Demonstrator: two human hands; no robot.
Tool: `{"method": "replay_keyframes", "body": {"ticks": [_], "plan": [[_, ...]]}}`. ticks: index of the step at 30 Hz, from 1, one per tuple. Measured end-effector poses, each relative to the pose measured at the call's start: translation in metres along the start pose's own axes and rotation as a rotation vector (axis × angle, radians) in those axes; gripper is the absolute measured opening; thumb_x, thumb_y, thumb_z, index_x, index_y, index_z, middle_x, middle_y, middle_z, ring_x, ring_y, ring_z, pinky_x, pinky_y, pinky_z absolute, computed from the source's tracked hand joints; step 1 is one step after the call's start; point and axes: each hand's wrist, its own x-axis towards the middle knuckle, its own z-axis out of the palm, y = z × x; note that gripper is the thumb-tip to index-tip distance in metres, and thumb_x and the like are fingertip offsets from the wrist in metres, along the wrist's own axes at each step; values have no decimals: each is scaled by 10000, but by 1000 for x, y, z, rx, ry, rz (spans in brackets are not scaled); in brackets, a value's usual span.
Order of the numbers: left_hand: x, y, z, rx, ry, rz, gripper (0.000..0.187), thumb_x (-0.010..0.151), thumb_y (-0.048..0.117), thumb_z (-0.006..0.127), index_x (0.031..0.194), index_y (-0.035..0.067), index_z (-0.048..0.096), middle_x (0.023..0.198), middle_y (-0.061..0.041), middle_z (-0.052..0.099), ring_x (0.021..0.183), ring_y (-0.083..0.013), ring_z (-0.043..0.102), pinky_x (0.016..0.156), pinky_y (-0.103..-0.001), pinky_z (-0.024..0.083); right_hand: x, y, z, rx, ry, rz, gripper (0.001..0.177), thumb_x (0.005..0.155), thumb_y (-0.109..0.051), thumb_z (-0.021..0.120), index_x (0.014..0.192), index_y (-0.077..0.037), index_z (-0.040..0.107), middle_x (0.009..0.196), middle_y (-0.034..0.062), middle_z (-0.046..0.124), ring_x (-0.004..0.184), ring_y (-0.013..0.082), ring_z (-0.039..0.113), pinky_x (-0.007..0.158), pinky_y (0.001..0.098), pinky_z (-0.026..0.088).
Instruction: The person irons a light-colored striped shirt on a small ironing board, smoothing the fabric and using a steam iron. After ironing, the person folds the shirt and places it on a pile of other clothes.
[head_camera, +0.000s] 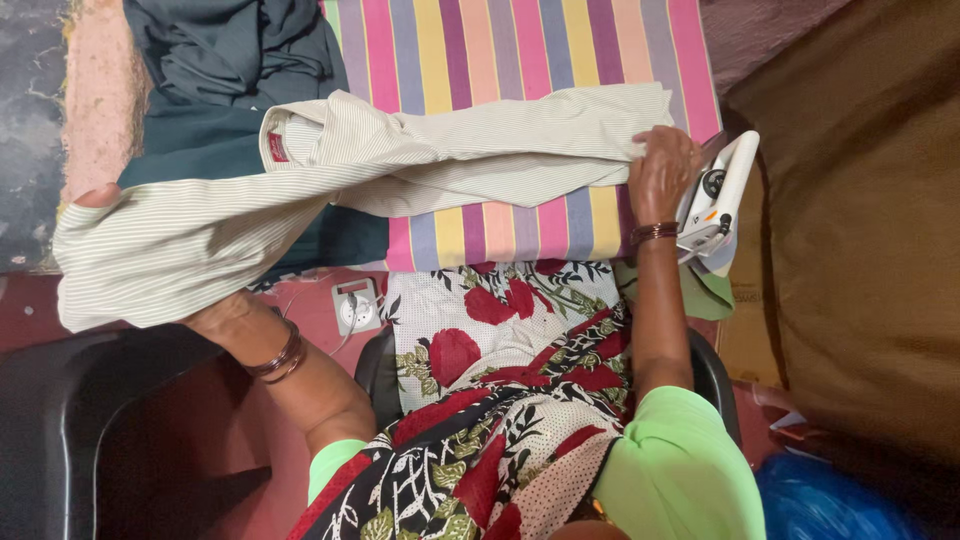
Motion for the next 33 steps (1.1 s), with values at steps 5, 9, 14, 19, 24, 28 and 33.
{"method": "replay_keyframes", "body": {"ticks": [5, 9, 14, 19, 24, 28, 33], "plan": [[-2, 4, -4, -5, 6, -6, 345, 997, 213, 696, 1257, 1, 618, 1190, -184, 697, 1017, -274, 688, 898, -364, 583, 20, -32, 37, 60, -261, -178, 679, 806, -183, 786, 1430, -101, 529, 1555, 230, 438, 1463, 404, 332, 1159, 663, 140], [1, 5, -6, -7, 12, -1, 350, 992, 217, 698, 1259, 6, 620, 1193, -182, 698, 1024, -274, 687, 904, -365, 581, 7, -17, 69, 79, -429, -209, 625, 866, -123, 671, 1466, -167, 501, 1546, 196, 405, 1424, 376, 324, 1119, 642, 166], [-1, 5, -11, 6, 19, 3, 356, 986, 223, 701, 1262, 11, 623, 1197, -179, 699, 1034, -275, 687, 911, -366, 578, -10, 52, 83, -50, -263, -182, 599, 1003, 84, 536, 1496, -250, 602, 1574, 77, 521, 1532, 274, 449, 1315, 555, 261], [-8, 3, -12, 10, 15, -6, 363, 980, 228, 704, 1264, 17, 626, 1201, -177, 700, 1043, -275, 687, 918, -367, 574, -20, 53, 70, -27, -234, -178, 606, 937, 49, 583, 1511, -145, 578, 1587, 191, 480, 1482, 374, 402, 1182, 625, 241], [-5, 4, -18, 32, 20, -2, 370, 974, 233, 707, 1267, 22, 629, 1205, -174, 701, 1053, -276, 687, 925, -367, 571, 12, 6, 38, 213, -380, -135, 826, 822, -202, 648, 1586, -67, 365, 1645, 230, 312, 1523, 396, 201, 1188, 628, 129], [-5, 2, -15, 31, 18, -12, 375, 969, 237, 710, 1269, 27, 631, 1208, -172, 702, 1061, -276, 686, 931, -368, 569, 37, -57, 56, 488, -573, -79, 642, 1043, -523, 393, 1602, -209, 363, 1707, 91, 284, 1600, 283, 179, 1267, 588, 51], [-3, 11, -17, 33, 31, -4, 382, 963, 243, 713, 1272, 32, 634, 1212, -170, 703, 1070, -277, 686, 938, -369, 565, 36, -67, 95, 216, -602, -94, 660, 1029, -543, 412, 1589, -196, 363, 1680, 127, 241, 1564, 321, 149, 1240, 580, 18]]}}
